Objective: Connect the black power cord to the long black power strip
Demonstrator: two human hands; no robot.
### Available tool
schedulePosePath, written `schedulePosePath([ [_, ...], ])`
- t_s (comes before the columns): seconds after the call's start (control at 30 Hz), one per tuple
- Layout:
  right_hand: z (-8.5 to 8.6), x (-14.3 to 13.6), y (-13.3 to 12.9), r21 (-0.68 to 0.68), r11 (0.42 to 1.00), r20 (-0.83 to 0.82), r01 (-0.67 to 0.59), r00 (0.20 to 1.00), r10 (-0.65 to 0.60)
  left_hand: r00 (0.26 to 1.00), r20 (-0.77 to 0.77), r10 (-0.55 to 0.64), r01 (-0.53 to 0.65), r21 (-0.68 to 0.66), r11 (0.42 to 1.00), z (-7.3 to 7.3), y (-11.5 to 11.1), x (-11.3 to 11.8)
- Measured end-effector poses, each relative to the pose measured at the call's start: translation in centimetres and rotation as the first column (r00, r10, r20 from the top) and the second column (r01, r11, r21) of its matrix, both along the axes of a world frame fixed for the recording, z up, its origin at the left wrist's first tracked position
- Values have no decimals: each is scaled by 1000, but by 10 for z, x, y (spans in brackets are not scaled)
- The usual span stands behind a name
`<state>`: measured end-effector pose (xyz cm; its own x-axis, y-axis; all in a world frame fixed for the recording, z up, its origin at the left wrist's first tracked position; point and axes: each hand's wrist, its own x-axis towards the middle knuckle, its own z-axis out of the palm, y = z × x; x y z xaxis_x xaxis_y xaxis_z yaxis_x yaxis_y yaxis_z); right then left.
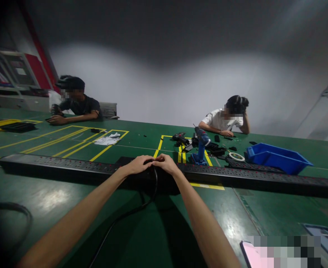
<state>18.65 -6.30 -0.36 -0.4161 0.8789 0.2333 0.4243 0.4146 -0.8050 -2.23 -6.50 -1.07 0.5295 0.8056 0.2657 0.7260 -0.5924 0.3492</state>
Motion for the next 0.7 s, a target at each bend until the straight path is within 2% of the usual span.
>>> schedulePosePath([
  [0.13, 2, 6, -14, 149, 988, 46, -28, 999, 21, 1000, 8, -12, 12, 3, 1000, 3, -2, 1],
  [0.33, 13, 17, -21, 161, 972, 151, -171, 978, 147, 1000, 5, 6, -6, -13, 1000, 3, -1, 1],
  [0.4, 15, 16, -22, 227, 958, 221, -174, 967, 123, 1000, 6, 9, -9, -15, 1000, 3, -1, 1],
  [0.47, 18, 14, -24, 292, 946, 313, -142, 949, 46, 1000, 12, 16, -15, -20, 1000, 3, -1, 1],
  [0.53, 22, 13, -27, 349, 925, 433, -153, 901, -15, 1000, 19, 18, -18, -24, 1000, 3, -2, 1],
  [0.7, 34, 9, -32, 427, 833, 709, -351, 701, -68, 1000, 19, 13, -12, -22, 1000, 1, 1, 2],
])
